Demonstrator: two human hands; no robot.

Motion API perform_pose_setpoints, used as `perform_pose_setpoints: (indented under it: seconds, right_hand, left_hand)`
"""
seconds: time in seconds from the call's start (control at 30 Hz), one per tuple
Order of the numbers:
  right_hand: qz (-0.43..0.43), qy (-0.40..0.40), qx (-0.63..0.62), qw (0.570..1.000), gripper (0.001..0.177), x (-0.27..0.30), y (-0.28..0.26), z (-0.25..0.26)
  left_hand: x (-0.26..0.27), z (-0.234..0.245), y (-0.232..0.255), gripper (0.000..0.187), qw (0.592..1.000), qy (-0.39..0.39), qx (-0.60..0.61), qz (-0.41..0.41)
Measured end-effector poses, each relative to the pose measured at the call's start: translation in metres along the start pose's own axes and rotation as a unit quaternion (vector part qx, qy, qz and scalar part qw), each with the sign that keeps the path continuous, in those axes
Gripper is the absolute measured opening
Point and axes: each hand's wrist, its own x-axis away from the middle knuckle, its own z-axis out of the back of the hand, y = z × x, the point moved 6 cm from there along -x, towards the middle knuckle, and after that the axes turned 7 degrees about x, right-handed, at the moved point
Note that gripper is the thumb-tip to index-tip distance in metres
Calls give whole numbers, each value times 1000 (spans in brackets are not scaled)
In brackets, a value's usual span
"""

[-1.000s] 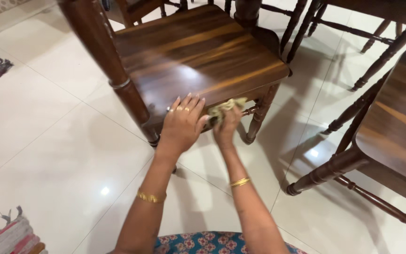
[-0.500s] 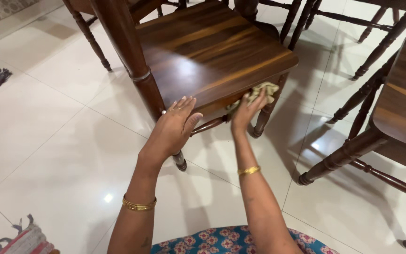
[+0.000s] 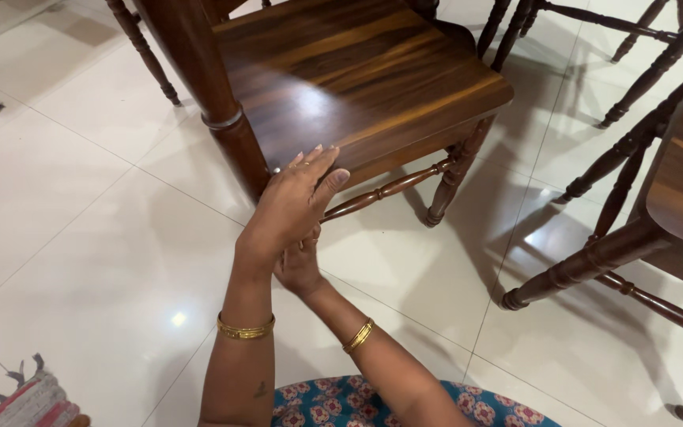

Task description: The person wipes down wooden dining chairs with a cloth, cleaning the back slats, seat, legs, and rungs.

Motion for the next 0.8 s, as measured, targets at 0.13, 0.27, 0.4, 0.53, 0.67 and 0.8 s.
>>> perform_pose_setpoints:
  seconds: [0.13,0.27,0.4,0.53,0.67,0.8]
  right_hand:
    - [80,-34,-2,996,42,3,25,13]
    - [56,-129,-44,989,43,-1,76,30]
    - [93,-133,66,984,43,-5,120,53]
    - [10,-123,222,967,22,-25,202,80]
    - [-48,-66,285,955,38,-37,251,138]
    - [-46,-38,214,975,46,-15,246,116]
  left_hand:
    - [-12,-15,1,64,992,63,-87,-63]
    - [-19,-39,9,50,956,158,-216,-119]
    - [-8,-44,14,33,911,249,-231,-236]
    - [22,-72,19,19,875,266,-177,-365]
    - [38,-124,-14,22,925,124,-136,-331]
    - [48,-134,-62,56,943,202,-187,-188]
